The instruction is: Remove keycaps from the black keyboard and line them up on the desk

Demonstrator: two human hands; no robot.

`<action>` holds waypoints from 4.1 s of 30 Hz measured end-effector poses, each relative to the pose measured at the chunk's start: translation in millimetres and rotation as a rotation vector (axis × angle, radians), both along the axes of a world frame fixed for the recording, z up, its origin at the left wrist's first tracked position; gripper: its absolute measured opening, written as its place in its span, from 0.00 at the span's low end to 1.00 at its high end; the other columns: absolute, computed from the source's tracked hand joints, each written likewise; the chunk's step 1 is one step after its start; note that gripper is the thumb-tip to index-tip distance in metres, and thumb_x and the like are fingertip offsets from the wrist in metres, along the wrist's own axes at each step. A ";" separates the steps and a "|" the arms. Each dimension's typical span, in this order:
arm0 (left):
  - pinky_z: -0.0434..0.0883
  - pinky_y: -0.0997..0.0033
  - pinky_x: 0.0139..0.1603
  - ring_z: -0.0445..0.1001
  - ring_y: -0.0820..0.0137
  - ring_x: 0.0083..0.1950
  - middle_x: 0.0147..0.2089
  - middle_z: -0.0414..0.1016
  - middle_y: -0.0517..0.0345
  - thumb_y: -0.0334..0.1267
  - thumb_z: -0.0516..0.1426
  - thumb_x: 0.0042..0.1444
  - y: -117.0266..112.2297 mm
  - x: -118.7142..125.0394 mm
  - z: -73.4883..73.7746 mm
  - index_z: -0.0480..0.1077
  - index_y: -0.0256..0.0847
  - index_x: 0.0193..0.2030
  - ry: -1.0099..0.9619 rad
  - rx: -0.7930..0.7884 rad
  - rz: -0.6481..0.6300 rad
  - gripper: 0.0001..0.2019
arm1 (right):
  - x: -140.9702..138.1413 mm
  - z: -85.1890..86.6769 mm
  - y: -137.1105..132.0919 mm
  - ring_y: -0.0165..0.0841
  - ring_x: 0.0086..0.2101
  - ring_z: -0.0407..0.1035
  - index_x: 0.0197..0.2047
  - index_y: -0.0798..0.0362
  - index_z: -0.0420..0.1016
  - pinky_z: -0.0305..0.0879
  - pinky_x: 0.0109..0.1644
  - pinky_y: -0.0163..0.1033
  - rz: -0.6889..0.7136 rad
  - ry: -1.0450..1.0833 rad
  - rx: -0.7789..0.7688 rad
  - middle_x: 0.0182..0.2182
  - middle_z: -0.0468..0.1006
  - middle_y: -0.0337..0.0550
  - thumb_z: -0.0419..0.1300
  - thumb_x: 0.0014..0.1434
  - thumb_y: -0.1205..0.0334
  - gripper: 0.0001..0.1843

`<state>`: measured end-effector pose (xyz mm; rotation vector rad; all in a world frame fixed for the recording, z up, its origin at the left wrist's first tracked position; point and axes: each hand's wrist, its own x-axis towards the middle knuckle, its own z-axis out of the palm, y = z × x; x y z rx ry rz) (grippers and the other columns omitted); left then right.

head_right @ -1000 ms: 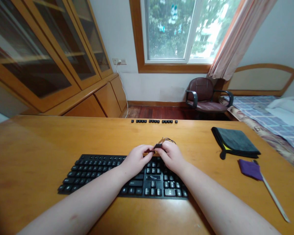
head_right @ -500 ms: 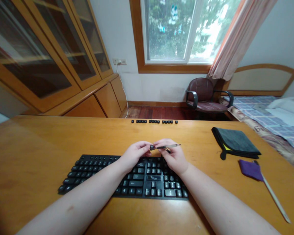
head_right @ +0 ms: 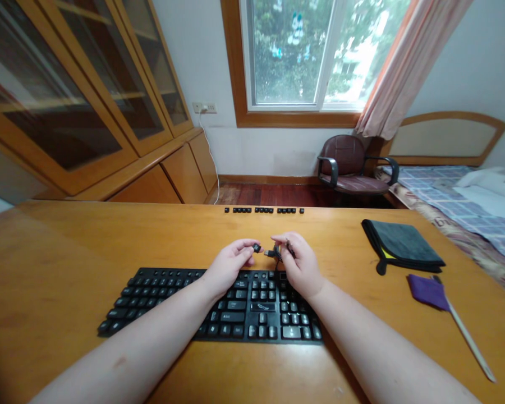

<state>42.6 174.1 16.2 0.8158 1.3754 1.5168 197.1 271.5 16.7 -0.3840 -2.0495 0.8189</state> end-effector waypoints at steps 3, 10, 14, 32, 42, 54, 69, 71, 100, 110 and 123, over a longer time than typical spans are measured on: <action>0.65 0.74 0.35 0.66 0.76 0.29 0.38 0.75 0.54 0.38 0.58 0.51 -0.5 0.5 -0.2 0.72 0.36 0.43 0.075 -0.017 -0.038 0.14 | -2.5 3.8 5.5 0.33 0.35 0.68 0.49 0.48 0.72 0.66 0.40 0.40 0.033 -0.207 0.058 0.33 0.71 0.43 0.52 0.61 0.60 0.15; 0.65 0.73 0.33 0.66 0.76 0.27 0.35 0.75 0.55 0.39 0.57 0.52 -1.4 0.4 -7.0 0.65 0.35 0.55 0.147 -0.023 -0.148 0.23 | -5.0 0.7 5.7 0.31 0.36 0.69 0.45 0.46 0.75 0.67 0.40 0.36 0.189 -0.376 0.132 0.35 0.72 0.43 0.55 0.59 0.62 0.12; 0.67 0.71 0.38 0.70 0.74 0.33 0.42 0.75 0.50 0.39 0.56 0.54 -1.5 2.4 -6.1 0.61 0.35 0.58 0.142 0.011 -0.085 0.24 | 0.1 4.9 35.0 0.33 0.38 0.70 0.43 0.47 0.76 0.67 0.42 0.38 -0.013 -0.332 0.148 0.38 0.75 0.44 0.56 0.58 0.58 0.11; 0.68 0.70 0.39 0.73 0.69 0.40 0.41 0.76 0.47 0.40 0.53 0.56 -4.8 6.6 -4.9 0.68 0.36 0.47 0.233 0.021 -0.097 0.14 | 4.4 -43.9 185.4 0.38 0.35 0.69 0.42 0.49 0.76 0.57 0.31 0.37 -0.752 -0.779 -0.023 0.36 0.78 0.47 0.56 0.53 0.49 0.18; 0.68 0.70 0.39 0.73 0.69 0.39 0.39 0.77 0.50 0.39 0.52 0.57 -6.4 8.0 -0.7 0.69 0.36 0.45 0.299 0.005 -0.105 0.12 | 1.8 -46.4 188.3 0.36 0.34 0.68 0.43 0.48 0.76 0.54 0.29 0.36 -0.674 -0.750 -0.002 0.36 0.78 0.43 0.56 0.54 0.52 0.16; 0.69 0.67 0.42 0.73 0.68 0.38 0.37 0.77 0.52 0.40 0.52 0.57 -8.9 8.0 -1.8 0.71 0.38 0.43 0.380 0.015 -0.120 0.12 | -2.5 -43.5 184.3 0.38 0.38 0.69 0.46 0.50 0.75 0.59 0.34 0.38 -0.649 -0.747 0.019 0.41 0.77 0.46 0.56 0.53 0.51 0.19; 0.69 0.67 0.41 0.73 0.68 0.38 0.38 0.77 0.51 0.41 0.51 0.57 -8.7 8.3 -2.0 0.71 0.38 0.43 0.401 0.005 -0.124 0.13 | -2.8 -43.7 183.8 0.38 0.39 0.69 0.45 0.48 0.76 0.60 0.35 0.38 -0.618 -0.741 0.065 0.42 0.77 0.46 0.55 0.55 0.54 0.16; 0.69 0.67 0.41 0.73 0.67 0.38 0.38 0.77 0.51 0.41 0.51 0.57 -8.8 8.2 -1.9 0.71 0.38 0.43 0.401 0.007 -0.124 0.13 | -2.7 -43.6 183.6 0.38 0.39 0.69 0.45 0.49 0.76 0.60 0.35 0.38 -0.614 -0.741 0.063 0.42 0.77 0.46 0.55 0.55 0.54 0.17; 0.69 0.67 0.44 0.74 0.68 0.39 0.37 0.77 0.53 0.40 0.51 0.58 -9.6 8.4 -1.2 0.71 0.37 0.43 0.414 -0.004 -0.131 0.12 | -1.6 -45.6 185.8 0.39 0.38 0.69 0.44 0.49 0.76 0.60 0.35 0.38 -0.591 -0.733 0.087 0.41 0.77 0.46 0.55 0.56 0.52 0.16; 0.69 0.67 0.44 0.74 0.68 0.39 0.37 0.77 0.53 0.39 0.51 0.58 -9.5 8.5 -2.3 0.71 0.38 0.43 0.417 0.000 -0.129 0.12 | -1.6 -48.1 187.2 0.40 0.40 0.69 0.45 0.48 0.74 0.61 0.36 0.39 -0.601 -0.733 0.100 0.42 0.77 0.45 0.55 0.56 0.53 0.16; 0.69 0.67 0.45 0.74 0.69 0.39 0.38 0.77 0.54 0.40 0.51 0.58 -9.5 8.0 -1.6 0.71 0.39 0.43 0.437 -0.011 -0.146 0.12 | -1.8 -48.5 187.6 0.39 0.39 0.69 0.44 0.48 0.76 0.61 0.35 0.38 -0.601 -0.715 0.113 0.41 0.77 0.45 0.54 0.56 0.55 0.15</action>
